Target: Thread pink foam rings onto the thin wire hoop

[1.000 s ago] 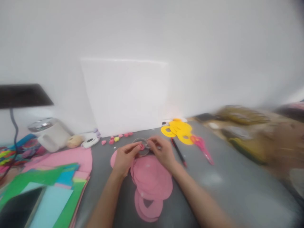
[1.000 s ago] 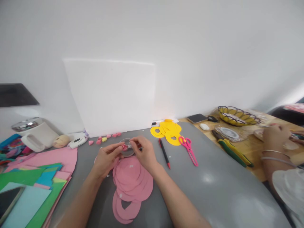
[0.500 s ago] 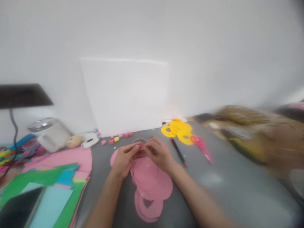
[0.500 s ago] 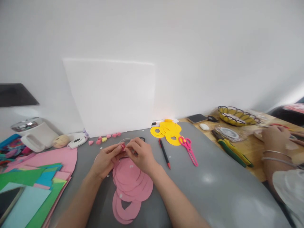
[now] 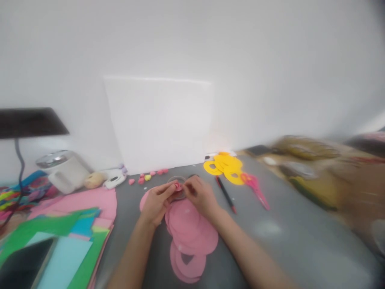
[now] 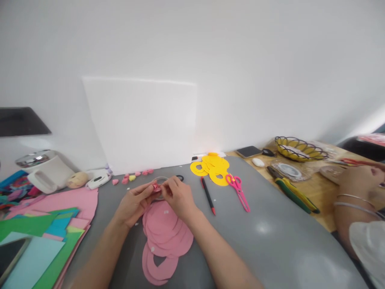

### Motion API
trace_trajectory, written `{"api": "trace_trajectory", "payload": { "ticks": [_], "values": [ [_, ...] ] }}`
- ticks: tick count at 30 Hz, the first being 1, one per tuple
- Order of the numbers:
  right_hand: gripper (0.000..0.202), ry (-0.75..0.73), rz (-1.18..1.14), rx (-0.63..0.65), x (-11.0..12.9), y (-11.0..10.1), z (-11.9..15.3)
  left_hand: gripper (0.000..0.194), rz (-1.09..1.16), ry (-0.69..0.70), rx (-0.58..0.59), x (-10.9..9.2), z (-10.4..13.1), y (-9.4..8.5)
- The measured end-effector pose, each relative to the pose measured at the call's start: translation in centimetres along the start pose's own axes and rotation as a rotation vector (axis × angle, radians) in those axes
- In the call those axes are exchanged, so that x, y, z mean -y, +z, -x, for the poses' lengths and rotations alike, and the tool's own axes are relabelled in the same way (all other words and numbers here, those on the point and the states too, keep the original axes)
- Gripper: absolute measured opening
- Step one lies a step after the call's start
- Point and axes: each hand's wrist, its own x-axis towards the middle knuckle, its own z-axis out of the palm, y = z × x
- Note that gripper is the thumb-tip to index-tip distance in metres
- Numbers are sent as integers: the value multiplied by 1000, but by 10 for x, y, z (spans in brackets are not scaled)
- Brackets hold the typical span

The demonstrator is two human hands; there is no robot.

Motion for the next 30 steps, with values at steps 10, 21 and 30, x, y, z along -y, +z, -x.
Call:
{"api": "trace_trajectory", "payload": {
  "ticks": [10,21,30],
  "values": [
    [12,-184,182,-65,1,-1,0,17,7,-20,-3,-1,0,0],
    [11,-98,127,-100,1,1,1,20,-20,-7,-38,3,-1,-2],
    [13,-222,196,-109,1,4,2,18,-27,15,-79,6,-2,-2]
  ]
}}
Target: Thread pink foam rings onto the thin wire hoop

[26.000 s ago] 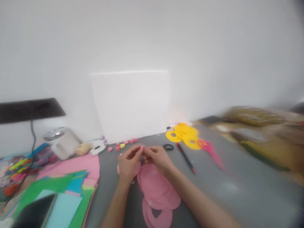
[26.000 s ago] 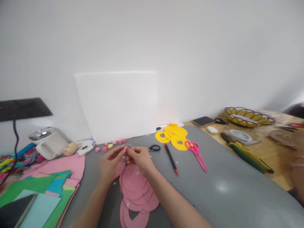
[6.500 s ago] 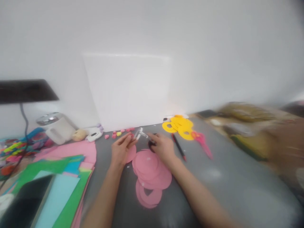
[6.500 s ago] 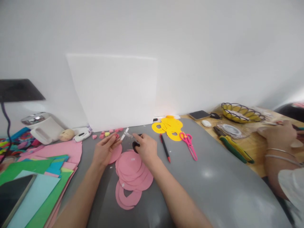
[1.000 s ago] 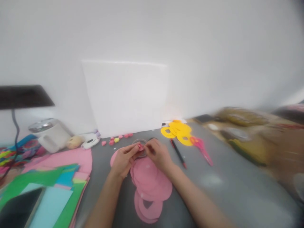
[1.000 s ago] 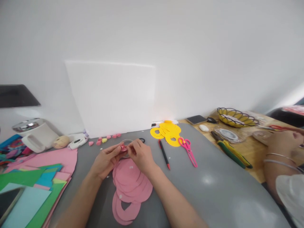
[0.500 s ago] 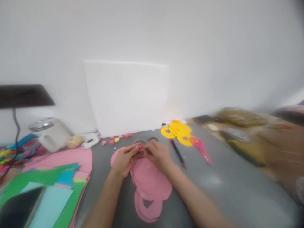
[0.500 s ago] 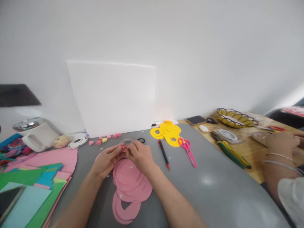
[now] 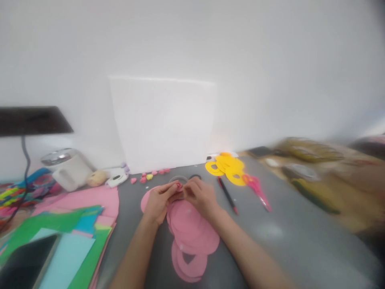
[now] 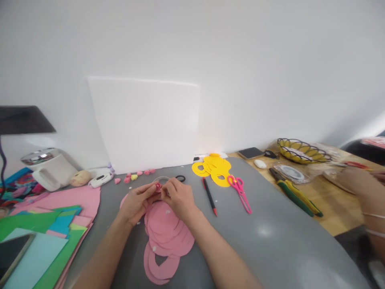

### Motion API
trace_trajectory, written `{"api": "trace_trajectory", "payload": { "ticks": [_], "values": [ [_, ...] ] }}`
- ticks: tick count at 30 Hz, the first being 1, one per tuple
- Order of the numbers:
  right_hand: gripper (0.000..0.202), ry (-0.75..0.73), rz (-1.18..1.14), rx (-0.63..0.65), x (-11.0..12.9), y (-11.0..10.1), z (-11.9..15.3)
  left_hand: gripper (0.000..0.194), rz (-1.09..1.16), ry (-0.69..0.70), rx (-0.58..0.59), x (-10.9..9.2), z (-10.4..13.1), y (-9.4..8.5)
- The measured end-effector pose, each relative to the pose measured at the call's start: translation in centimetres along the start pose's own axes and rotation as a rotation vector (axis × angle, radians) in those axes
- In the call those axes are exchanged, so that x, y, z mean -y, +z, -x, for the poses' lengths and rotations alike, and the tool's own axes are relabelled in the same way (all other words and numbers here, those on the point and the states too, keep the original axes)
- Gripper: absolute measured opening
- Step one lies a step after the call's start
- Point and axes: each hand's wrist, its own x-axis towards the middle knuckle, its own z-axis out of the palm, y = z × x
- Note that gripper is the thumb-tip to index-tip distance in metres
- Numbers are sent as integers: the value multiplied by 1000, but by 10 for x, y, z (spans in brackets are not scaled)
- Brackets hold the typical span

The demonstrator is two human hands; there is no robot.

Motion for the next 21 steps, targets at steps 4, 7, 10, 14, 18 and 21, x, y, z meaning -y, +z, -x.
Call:
{"api": "trace_trajectory", "payload": {
  "ticks": [4,7,10,14,18,21],
  "values": [
    [16,-24,48,21,2,1,-1,19,-19,-1,5,0,0,-1],
    [17,-23,76,20,3,2,-2,19,-27,-4,15,-1,0,-1],
    [18,-25,110,27,3,4,-2,20,-25,-8,11,-1,0,-1],
    [19,-36,122,53,3,4,-2,22,-23,-3,-6,0,0,-1],
    [19,-33,110,66,4,4,-2,23,-17,-10,-10,0,0,-1],
    [19,-22,90,77,2,4,-2,22,-11,-15,-10,-1,0,-1]
  ]
}}
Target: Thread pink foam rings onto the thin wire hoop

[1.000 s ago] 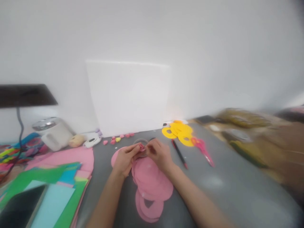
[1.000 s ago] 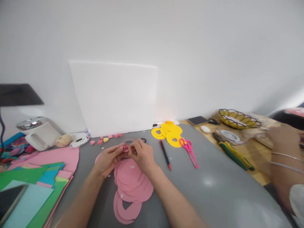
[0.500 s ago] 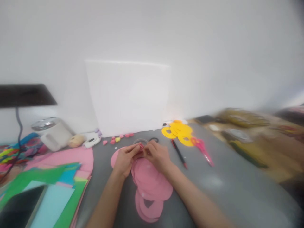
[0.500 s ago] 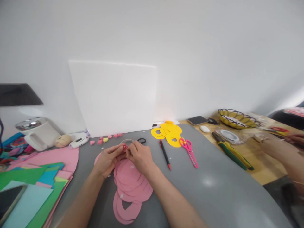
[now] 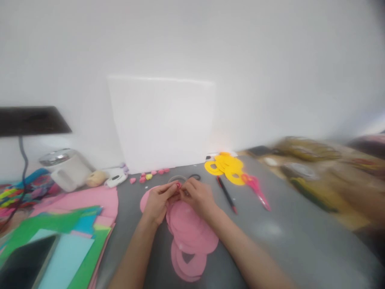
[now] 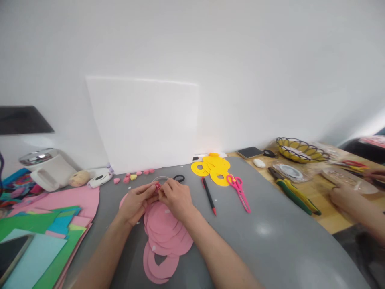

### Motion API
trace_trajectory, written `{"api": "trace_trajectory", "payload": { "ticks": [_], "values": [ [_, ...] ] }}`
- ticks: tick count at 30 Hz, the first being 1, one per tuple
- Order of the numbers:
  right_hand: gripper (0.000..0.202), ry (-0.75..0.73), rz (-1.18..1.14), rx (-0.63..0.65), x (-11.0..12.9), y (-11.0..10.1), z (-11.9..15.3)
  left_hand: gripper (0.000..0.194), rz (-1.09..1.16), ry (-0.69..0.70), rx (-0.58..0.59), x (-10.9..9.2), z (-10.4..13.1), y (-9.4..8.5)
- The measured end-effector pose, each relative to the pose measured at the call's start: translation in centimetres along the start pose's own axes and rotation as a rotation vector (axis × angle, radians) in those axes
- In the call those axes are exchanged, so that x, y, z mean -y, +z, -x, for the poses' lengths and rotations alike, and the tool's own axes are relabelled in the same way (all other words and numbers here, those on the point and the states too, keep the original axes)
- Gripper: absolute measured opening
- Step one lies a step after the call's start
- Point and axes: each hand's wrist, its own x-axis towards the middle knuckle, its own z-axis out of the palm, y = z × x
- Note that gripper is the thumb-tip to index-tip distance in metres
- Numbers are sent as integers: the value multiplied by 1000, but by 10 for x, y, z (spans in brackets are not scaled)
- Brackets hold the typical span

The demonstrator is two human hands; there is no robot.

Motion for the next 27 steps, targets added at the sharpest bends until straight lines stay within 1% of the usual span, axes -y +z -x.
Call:
{"api": "trace_trajectory", "payload": {
  "ticks": [5,7,10,13,16,18,21,24,27],
  "values": [
    [16,-28,-121,55,-5,-1,3,22,64,-18,-21,-4,0,-1],
    [14,20,-228,55,-6,-2,4,21,95,-17,-31,-6,1,0],
    [15,136,-381,40,-4,-4,4,21,111,1,-31,-8,2,2],
    [12,258,-512,27,1,-7,0,24,68,31,-31,-8,3,3],
    [6,482,-680,56,5,-9,-5,28,-37,80,-53,-6,1,3],
    [10,625,-805,89,6,-8,-6,31,-111,111,-55,-4,1,2],
    [16,776,-995,112,3,-6,-6,31,-174,128,-30,-3,1,3],
    [20,857,-1121,131,0,-4,-6,31,-196,135,-6,-2,2,4],
    [20,868,-1150,142,0,-4,-6,29,-230,141,-15,-1,2,4]
  ]
}}
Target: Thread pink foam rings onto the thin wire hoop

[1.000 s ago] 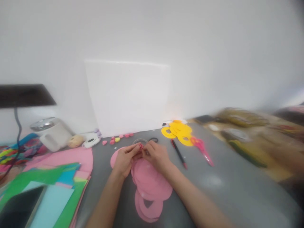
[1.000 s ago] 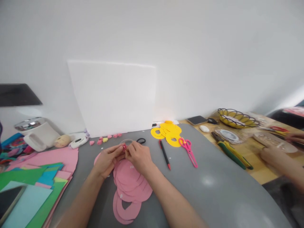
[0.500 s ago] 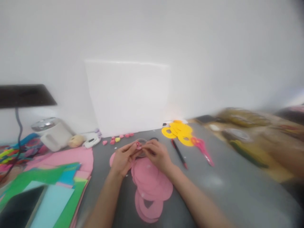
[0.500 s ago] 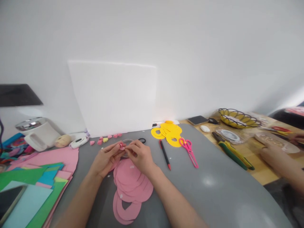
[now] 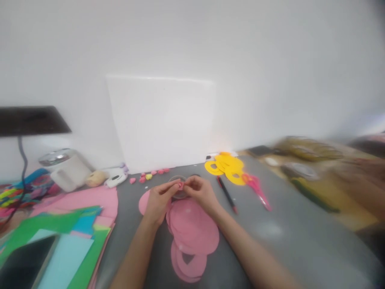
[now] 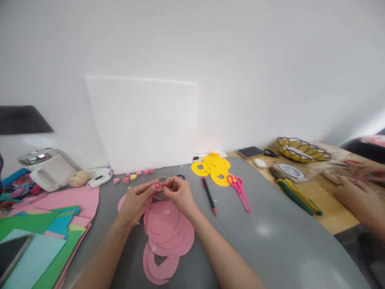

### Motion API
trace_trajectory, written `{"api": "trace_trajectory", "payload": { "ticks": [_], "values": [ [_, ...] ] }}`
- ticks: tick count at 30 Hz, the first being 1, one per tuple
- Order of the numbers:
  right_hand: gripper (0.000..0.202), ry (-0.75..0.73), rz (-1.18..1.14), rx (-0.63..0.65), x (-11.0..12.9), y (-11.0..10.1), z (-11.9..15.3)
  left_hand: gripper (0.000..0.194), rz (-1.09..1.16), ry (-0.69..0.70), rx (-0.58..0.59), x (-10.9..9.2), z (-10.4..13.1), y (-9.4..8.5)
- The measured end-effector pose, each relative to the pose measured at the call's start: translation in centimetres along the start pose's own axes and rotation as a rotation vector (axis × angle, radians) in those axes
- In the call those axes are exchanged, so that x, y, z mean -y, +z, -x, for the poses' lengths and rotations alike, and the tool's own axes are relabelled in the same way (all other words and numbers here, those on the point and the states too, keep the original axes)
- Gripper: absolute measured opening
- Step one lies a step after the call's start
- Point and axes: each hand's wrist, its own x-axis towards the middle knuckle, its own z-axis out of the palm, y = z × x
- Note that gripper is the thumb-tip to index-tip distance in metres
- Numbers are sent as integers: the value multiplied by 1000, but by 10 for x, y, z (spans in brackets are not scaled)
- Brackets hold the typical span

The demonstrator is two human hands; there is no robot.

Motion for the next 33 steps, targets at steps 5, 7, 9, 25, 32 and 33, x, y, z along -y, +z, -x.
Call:
{"api": "trace_trajectory", "payload": {
  "ticks": [5,7,9,25,32,33],
  "values": [
    [16,-44,48,38,0,0,0,29,-4,35,-32,0,-2,-1],
    [14,-74,93,33,0,0,1,30,4,40,-39,0,-3,-2],
    [13,-98,134,35,2,0,2,31,1,40,-48,0,-3,-2],
    [33,174,65,59,16,-2,4,25,-303,101,-34,-5,3,0],
    [30,198,39,74,21,-3,5,26,-246,89,-35,-1,-1,-4],
    [30,201,33,80,22,-4,5,26,-232,87,-33,0,-1,-5]
  ]
}}
